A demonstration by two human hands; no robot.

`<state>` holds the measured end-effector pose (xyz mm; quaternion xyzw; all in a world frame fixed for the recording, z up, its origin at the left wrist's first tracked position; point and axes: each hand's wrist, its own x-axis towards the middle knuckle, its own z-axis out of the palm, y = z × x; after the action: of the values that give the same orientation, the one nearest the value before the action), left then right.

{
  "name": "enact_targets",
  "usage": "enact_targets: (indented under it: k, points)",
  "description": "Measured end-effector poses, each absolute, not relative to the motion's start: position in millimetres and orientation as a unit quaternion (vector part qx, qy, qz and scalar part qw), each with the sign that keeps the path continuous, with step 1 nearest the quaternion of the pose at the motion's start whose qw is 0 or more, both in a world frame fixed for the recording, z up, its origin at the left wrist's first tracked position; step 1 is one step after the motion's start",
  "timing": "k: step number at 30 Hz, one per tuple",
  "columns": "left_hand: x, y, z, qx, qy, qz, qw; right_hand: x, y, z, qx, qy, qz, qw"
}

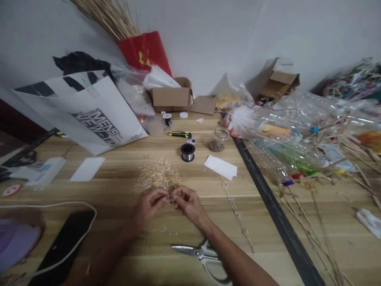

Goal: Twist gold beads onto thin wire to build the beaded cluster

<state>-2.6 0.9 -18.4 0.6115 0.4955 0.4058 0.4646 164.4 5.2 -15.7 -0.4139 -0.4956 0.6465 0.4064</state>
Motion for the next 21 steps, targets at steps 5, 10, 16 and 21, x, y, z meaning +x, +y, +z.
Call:
enact_targets:
  k: [5, 10, 16, 21]
  points:
    - [-5.9, 2.1, -17.8, 0.648, 0.517, 0.389, 0.402, 166.0, 5.8, -14.9, -0.417, -0.480, 0.643, 0.427]
    - [-10.7, 3.9, -16.7, 0.741, 0.494, 0.359, 0.278, 167.2, 6.4, -15.4, -0.428, -0.477, 0.641, 0.423]
    - [-9.7, 0.6, -15.2, 0.816, 0.458, 0.282, 0.210, 167.8, 7.5, -18.8, -0.438, -0.502, 0.617, 0.419]
    - [-7.9, -2.2, -14.4, 0.834, 0.451, 0.238, 0.211, 167.5, 6.7, -19.9, -0.445, -0.533, 0.588, 0.415]
